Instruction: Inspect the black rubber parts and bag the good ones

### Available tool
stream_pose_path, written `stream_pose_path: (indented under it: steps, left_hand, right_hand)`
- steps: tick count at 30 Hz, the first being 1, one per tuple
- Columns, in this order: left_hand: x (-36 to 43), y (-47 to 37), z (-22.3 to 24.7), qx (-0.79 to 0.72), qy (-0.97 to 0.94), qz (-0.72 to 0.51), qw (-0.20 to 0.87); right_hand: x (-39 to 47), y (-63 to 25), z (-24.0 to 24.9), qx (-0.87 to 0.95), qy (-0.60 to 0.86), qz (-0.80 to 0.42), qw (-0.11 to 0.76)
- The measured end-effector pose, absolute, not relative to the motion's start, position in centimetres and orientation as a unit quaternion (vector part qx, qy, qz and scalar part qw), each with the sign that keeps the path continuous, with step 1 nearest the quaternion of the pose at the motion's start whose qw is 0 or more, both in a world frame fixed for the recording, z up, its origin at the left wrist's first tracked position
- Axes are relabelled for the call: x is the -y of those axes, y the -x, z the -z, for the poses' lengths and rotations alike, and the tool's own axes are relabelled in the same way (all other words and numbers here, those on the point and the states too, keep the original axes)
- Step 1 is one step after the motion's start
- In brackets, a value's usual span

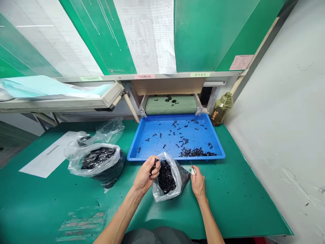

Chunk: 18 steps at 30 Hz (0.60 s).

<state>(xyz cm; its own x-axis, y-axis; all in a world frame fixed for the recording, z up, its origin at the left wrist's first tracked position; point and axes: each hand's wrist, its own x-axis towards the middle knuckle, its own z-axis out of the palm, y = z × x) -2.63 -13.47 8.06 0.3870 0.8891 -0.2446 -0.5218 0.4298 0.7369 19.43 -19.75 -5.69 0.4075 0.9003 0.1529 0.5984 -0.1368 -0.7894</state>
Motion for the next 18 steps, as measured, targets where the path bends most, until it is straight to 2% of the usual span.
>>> stream_pose_path:
  steps: [5,8,14,18]
  left_hand:
    - [13.5,1.9,-7.9,-0.286,-0.224,-0.454,0.814]
    - [13.4,1.7,-7.6,-0.307,-0.235,-0.465,0.796]
    - [13.7,1.4,-6.4,-0.39,-0.414,-0.484,0.665]
    - [13.8,1.6,-5.9,-0.425,-0.569,-0.42,0.564]
  right_hand:
    - [19.5,-19.3,6.0,0.51,0.731,-0.169,0.42]
    - [19.4,-19.3,6.1,0.515,0.728,-0.162,0.422]
    - [19.5,-19.0,6.6,0.518,0.725,-0.162,0.425]
    - [19.6,-19.0,6.6,0.509,0.728,-0.167,0.428]
